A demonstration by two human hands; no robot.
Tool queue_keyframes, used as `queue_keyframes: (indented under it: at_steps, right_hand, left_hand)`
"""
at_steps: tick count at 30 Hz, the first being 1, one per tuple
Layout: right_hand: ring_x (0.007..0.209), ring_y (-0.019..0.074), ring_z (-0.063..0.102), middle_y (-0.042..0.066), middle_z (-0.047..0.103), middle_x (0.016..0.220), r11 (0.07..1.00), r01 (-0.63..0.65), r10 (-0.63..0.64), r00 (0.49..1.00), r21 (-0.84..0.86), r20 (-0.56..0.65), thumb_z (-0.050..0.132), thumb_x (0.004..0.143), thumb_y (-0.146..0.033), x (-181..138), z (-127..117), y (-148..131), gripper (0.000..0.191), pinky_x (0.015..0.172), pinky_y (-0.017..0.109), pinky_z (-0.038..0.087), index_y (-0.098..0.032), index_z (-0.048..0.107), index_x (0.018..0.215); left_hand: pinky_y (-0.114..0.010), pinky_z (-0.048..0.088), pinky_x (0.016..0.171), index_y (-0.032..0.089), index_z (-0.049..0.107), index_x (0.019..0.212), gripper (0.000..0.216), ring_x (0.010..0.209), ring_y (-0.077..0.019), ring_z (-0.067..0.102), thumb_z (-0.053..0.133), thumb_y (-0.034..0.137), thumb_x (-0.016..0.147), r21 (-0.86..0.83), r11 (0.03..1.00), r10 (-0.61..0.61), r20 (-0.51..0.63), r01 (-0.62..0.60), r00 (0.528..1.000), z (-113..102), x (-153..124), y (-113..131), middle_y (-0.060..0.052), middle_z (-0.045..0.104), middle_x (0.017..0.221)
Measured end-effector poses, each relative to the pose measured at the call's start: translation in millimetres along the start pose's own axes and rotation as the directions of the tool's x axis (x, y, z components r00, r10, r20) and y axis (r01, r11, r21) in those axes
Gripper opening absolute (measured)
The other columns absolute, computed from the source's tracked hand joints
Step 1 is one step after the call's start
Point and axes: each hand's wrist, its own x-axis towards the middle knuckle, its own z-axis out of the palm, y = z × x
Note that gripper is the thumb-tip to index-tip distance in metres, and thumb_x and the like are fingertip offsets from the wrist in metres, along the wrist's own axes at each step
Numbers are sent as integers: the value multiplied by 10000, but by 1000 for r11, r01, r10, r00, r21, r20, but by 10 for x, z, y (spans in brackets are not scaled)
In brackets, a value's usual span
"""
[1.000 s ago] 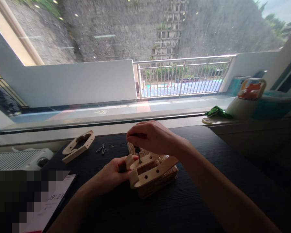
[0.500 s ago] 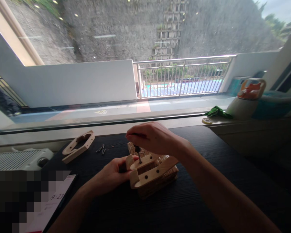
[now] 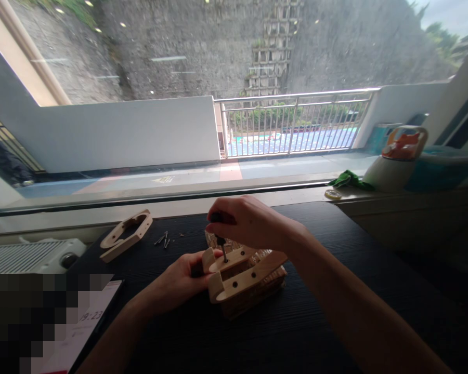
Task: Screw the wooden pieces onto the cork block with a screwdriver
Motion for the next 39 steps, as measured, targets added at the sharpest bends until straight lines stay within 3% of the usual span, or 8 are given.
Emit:
queue_keyframes:
  at_steps: [5, 10, 14, 23, 29, 35, 39]
  right_hand:
    - [505, 56, 395, -37, 528, 592, 1000, 23, -23, 1000, -15, 17, 477, 854, -304, -10, -5, -16, 196, 501, 212, 247, -162, 612, 867]
    - [503, 50, 399, -38, 546, 635, 992, 6, -18, 996, 125, 89, 446, 843, -223, -20, -24, -26, 227, 515, 204, 278, -167, 621, 977]
    - [569, 68, 464, -11, 588, 704, 981, -41, 22, 995, 192, 100, 445, 859, -263, -10, -27, -4, 251, 546, 208, 310, -156, 623, 999]
    - [548, 67, 445, -10, 574, 673, 994, -63, 61, 998, 84, 26, 462, 870, -406, 9, 15, 73, 288, 525, 219, 275, -154, 600, 866]
    - [548, 80, 401, 2, 550, 655, 990, -79, 78, 997, -119, -14, 389, 901, -424, 42, 151, 64, 308, 531, 235, 232, -159, 544, 879]
    - [486, 104, 390, -4, 517, 587, 945, -92, 94, 996, -313, -8, 325, 921, -348, 51, 251, -114, 244, 509, 257, 196, -162, 480, 886]
    - [525, 130, 477, 3, 539, 601, 937, -111, 119, 993, -332, 5, 328, 925, -320, -25, 261, -175, 200, 527, 257, 224, -166, 452, 897]
  left_hand:
    - [-277, 456, 836, 161, 557, 1170, 452, 1012, -244, 579, 614, 380, 779, -23, 1000, 3, 7, -2, 1000, 1, -8, 5, -33, 669, 1038]
    - [-296, 453, 856, 156, 574, 1137, 426, 1018, -252, 576, 615, 379, 777, -17, 1000, 1, 7, -1, 1000, 5, -6, 16, -39, 664, 1050]
    - [-311, 448, 878, 172, 556, 1166, 462, 1035, -255, 570, 616, 400, 768, -37, 999, -4, 11, 4, 1000, 14, 5, 2, -38, 658, 1082]
    - [-297, 448, 880, 179, 540, 1199, 481, 1029, -240, 570, 611, 392, 773, -21, 1000, -8, 4, 8, 1000, 5, 3, -25, -31, 664, 1064]
    - [-291, 468, 828, 162, 543, 1183, 501, 966, -235, 599, 651, 377, 744, -70, 997, 18, -39, -20, 999, 60, 29, -13, -45, 677, 1037]
    - [-222, 457, 633, 118, 639, 900, 292, 724, -164, 602, 674, 347, 722, -129, 992, -6, -98, -7, 995, 115, 68, -56, -29, 691, 814]
    - [-174, 391, 542, 111, 622, 759, 223, 607, -95, 519, 670, 327, 730, -199, 979, 18, -84, -35, 996, 125, 84, -87, 9, 626, 690]
